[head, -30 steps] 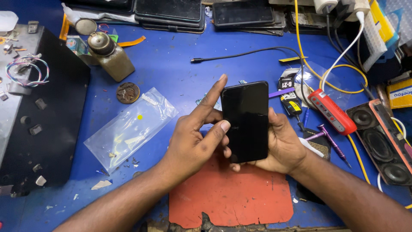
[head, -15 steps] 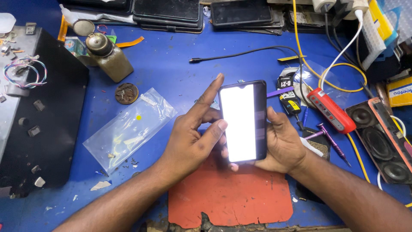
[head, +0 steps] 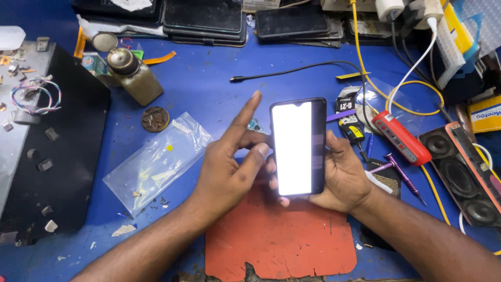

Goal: The person cleans a small circuit board with a toothbrush, then picks up a smartphone and removes its back cover using a prying tool. They use a screwdriver to unscrew internal components and continue disassembling the phone.

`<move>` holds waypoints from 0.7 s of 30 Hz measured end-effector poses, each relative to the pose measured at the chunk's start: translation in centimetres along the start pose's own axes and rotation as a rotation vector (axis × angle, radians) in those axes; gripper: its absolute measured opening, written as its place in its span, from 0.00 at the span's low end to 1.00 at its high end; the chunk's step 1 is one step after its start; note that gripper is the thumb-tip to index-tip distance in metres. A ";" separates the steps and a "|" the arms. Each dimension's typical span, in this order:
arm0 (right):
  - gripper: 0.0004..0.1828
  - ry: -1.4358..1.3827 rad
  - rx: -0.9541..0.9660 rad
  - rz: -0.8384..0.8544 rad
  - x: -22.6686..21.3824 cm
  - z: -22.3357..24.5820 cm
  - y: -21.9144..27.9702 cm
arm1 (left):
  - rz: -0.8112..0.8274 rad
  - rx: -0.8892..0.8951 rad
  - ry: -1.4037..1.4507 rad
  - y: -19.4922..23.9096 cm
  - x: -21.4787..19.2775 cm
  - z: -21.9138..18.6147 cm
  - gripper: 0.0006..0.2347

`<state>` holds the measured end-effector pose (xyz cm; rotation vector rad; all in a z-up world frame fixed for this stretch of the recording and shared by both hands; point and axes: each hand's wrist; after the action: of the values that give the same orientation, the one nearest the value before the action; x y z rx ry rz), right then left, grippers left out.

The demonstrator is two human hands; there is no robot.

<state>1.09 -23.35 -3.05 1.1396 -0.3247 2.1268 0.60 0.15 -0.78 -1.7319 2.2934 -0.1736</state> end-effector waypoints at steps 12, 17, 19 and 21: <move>0.44 0.080 -0.114 -0.106 0.4 0.5 -0.5 | 0.109 -0.046 0.831 -0.6 -3.0 -1.0 0.37; 0.45 0.087 -0.142 -0.134 0.4 0.7 -0.8 | 0.175 -0.018 0.926 -1.1 -3.3 -1.0 0.40; 0.46 0.092 -0.142 -0.138 0.4 0.8 -0.7 | 0.178 -0.026 0.922 -0.8 -3.2 -0.6 0.39; 0.46 0.072 -0.148 -0.129 0.3 0.6 -0.8 | 0.137 -0.045 0.884 -0.9 -3.5 -0.2 0.37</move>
<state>1.93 -22.95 -2.51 0.9701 -0.3599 1.9912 2.31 3.26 0.09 -1.7117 2.9924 -1.0460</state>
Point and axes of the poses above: each hand's wrist, its own y-axis away from the middle knuckle, its own x-axis out of the palm, z = x × y, and after that the axes turned 1 degree about y, right-handed
